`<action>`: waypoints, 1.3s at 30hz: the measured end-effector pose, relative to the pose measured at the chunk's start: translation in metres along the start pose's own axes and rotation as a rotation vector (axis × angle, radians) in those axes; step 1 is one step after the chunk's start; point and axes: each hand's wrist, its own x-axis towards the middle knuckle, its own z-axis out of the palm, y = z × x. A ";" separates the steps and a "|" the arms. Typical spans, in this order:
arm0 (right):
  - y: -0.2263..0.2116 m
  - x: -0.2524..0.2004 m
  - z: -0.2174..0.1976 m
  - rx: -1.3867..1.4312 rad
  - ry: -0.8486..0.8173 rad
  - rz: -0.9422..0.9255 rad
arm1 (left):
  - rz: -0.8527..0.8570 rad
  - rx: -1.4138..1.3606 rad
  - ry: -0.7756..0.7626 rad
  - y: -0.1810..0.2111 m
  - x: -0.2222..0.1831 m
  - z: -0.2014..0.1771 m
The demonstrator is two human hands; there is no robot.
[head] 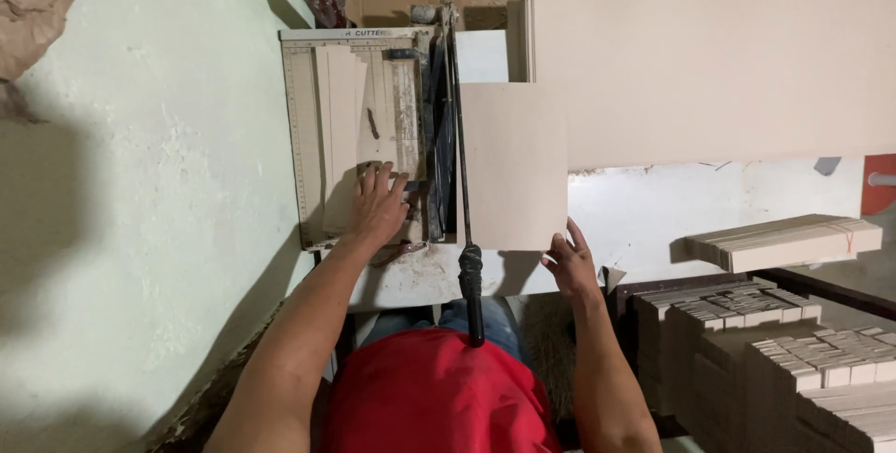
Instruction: Using a manual guillotine paper cutter to slice stacks of paper into uniform strips.
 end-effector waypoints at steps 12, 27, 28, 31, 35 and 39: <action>-0.029 0.004 0.075 -0.235 0.054 -0.122 | -0.007 -0.066 -0.084 0.018 0.005 -0.009; -0.043 0.001 0.093 -0.347 0.092 -0.147 | -0.042 -0.190 -0.232 0.070 0.048 -0.043; -0.042 0.002 0.092 -0.364 0.093 -0.148 | -0.074 -0.107 -0.246 0.071 0.053 -0.033; -0.042 -0.001 0.094 -0.399 0.099 -0.139 | -0.112 0.014 -0.274 0.077 0.055 -0.026; -0.052 -0.008 0.090 -0.716 0.065 -0.122 | -0.143 0.145 -0.292 0.083 0.057 -0.026; -0.050 -0.031 0.099 -1.367 0.181 -0.314 | -0.136 0.151 -0.283 0.082 0.059 -0.022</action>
